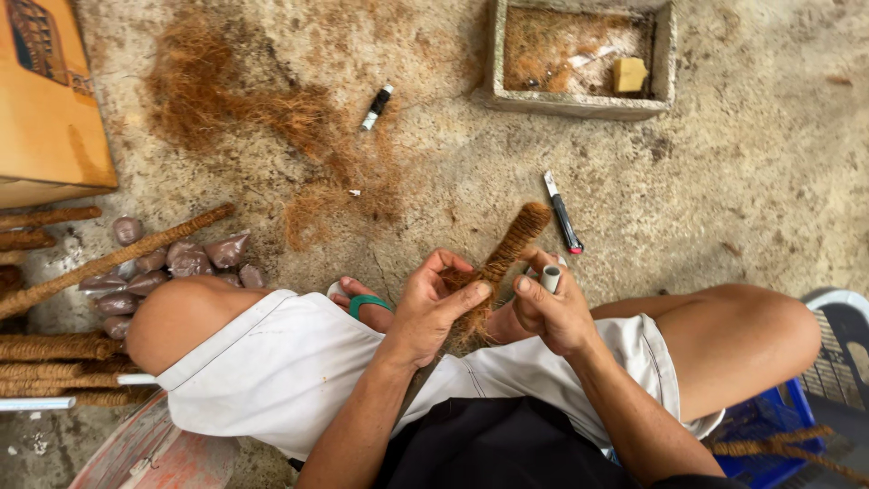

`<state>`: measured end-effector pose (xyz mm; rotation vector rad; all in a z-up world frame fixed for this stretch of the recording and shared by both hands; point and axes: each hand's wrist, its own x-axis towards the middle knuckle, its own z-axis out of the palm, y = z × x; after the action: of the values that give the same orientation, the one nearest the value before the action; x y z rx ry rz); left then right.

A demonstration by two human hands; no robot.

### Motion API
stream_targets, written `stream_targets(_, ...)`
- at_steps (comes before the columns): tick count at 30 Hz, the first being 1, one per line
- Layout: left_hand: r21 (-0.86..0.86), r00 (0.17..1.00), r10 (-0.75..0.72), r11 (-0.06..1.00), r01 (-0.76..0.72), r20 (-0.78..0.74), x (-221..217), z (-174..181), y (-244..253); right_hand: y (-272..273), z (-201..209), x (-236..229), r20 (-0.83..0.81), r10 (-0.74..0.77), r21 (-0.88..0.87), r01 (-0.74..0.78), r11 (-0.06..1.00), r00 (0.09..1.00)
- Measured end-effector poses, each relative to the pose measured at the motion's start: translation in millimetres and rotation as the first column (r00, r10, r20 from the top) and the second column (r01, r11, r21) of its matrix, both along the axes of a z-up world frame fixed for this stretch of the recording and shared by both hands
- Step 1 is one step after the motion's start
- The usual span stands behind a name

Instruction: The person sits cross-legged and wraps brown fibrous material around a long stick to create a broom handle. They use a small cylindrical tool to press and secure the fibers as they wrap. The person occasionally picks up more fibers from the floor to continue the wrapping process.

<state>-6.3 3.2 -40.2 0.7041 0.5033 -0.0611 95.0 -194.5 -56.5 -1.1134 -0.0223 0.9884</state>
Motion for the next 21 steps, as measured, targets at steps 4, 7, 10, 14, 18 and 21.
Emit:
stream_targets(4, 0.112, 1.000, 0.006, 0.994, -0.010, 0.029, 7, -8, -8, 2, 11, 6, 0.329, 0.289, -0.410, -0.140, 0.901, 0.899)
stream_targets(7, 0.142, 1.000, -0.009, 0.990, 0.010, -0.006, 11, -12, -6, 0, 31, 20, 0.507, 0.417, -0.535, -0.104, 0.838, 0.755)
stream_targets(10, 0.223, 0.999, -0.038, 0.974, 0.042, -0.025, 10, -11, -9, 5, 42, 31, 0.398, 0.578, -0.697, -0.175, 0.695, 0.713)
stream_targets(14, 0.219, 1.000, -0.020, 0.976, 0.015, 0.020, 15, -7, -9, 7, 44, 37, 0.381, 0.637, -0.744, -0.186, 0.641, 0.670)
stream_targets(18, 0.244, 0.999, -0.029, 0.970, 0.020, 0.034, 18, -5, -8, -1, 34, 33, 0.524, 0.507, -0.600, -0.126, 0.790, 0.685)
stream_targets(21, 0.169, 0.999, -0.043, 0.985, 0.037, 0.032, 20, -6, -6, -4, 18, 32, 0.461, 0.373, -0.489, -0.120, 0.864, 0.805)
